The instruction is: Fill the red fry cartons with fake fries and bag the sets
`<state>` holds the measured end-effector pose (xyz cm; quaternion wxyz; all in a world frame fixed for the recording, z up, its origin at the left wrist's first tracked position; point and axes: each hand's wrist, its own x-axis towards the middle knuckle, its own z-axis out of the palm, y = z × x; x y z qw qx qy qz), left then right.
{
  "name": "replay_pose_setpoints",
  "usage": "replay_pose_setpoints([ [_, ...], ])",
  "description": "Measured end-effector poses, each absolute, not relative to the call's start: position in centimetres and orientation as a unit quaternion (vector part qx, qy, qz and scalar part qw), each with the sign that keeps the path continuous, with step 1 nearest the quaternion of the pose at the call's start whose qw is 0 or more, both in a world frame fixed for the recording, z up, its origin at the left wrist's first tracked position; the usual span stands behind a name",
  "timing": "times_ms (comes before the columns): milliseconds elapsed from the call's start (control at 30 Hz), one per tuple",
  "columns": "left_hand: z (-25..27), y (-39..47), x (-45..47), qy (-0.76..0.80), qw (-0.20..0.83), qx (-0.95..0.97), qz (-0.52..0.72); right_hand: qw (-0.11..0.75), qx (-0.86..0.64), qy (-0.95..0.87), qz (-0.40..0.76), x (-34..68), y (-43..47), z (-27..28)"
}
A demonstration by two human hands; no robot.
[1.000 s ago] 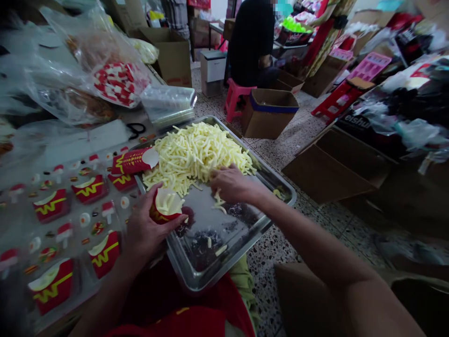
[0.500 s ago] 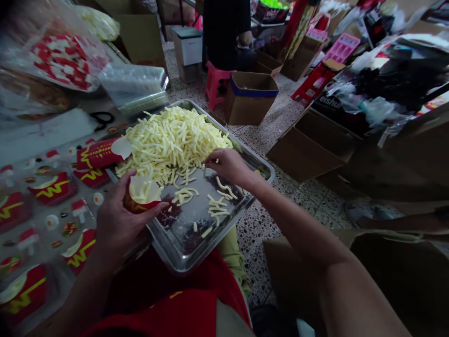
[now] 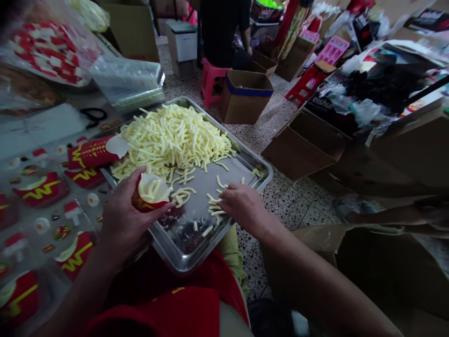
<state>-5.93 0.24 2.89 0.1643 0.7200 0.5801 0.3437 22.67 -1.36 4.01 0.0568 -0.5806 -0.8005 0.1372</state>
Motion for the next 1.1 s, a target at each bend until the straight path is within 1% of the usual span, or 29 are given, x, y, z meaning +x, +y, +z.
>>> replay_pose_setpoints([
  [100, 3.0, 0.1, -6.7, 0.585, 0.163, 0.713, 0.351, 0.025, -0.519, -0.838, 0.168, 22.6, -1.6, 4.0],
  [233, 3.2, -0.1, -6.1, 0.571, 0.17, 0.728, 0.34, -0.012, -0.494, -0.855, 0.156, 22.6, -1.2, 3.7],
  [333, 3.2, -0.6, -4.8, 0.558, 0.184, 0.753, 0.296, -0.035, -0.508, -0.845, 0.163, 22.1, -0.6, 2.8],
  [433, 2.7, -1.5, -3.0, 0.549, 0.201, 0.779, 0.225, -0.045, -0.541, -0.823, 0.165, 21.4, -0.2, 1.6],
  [500, 2.1, -2.1, -2.0, 0.538, 0.21, 0.798, 0.173, -0.031, -0.566, -0.809, 0.155, 21.1, -0.2, 0.9],
  [567, 1.5, -2.5, -1.4, 0.525, 0.214, 0.814, 0.125, 0.004, -0.591, -0.793, 0.149, 21.1, -0.3, 0.6],
  [700, 0.9, -2.9, -1.0, 0.531, 0.197, 0.82, 0.085, 0.123, -0.615, -0.755, 0.191, 21.1, -0.7, 1.5],
  [767, 0.9, -3.0, -0.9, 0.535, 0.186, 0.82, 0.086, 0.16, -0.61, -0.753, 0.188, 20.7, -1.2, 2.4],
  [800, 0.9, -3.1, -0.7, 0.532, 0.186, 0.821, 0.092, 0.161, -0.602, -0.762, 0.175, 20.3, -1.5, 2.8],
  [867, 0.8, -3.6, -0.2, 0.522, 0.198, 0.822, 0.114, 0.126, -0.577, -0.794, 0.148, 19.1, -2.3, 3.4],
  [933, 0.5, -4.4, 0.3, 0.514, 0.224, 0.814, 0.153, 0.089, -0.55, -0.817, 0.15, 17.7, -3.3, 3.7],
  [1000, 0.0, -5.3, 0.8, 0.51, 0.262, 0.794, 0.204, 0.092, -0.52, -0.825, 0.199, 16.5, -4.5, 3.9],
  [1100, -0.7, -6.6, 0.6, 0.493, 0.313, 0.764, 0.274, 0.138, -0.441, -0.836, 0.296, 15.7, -5.8, 4.7],
])
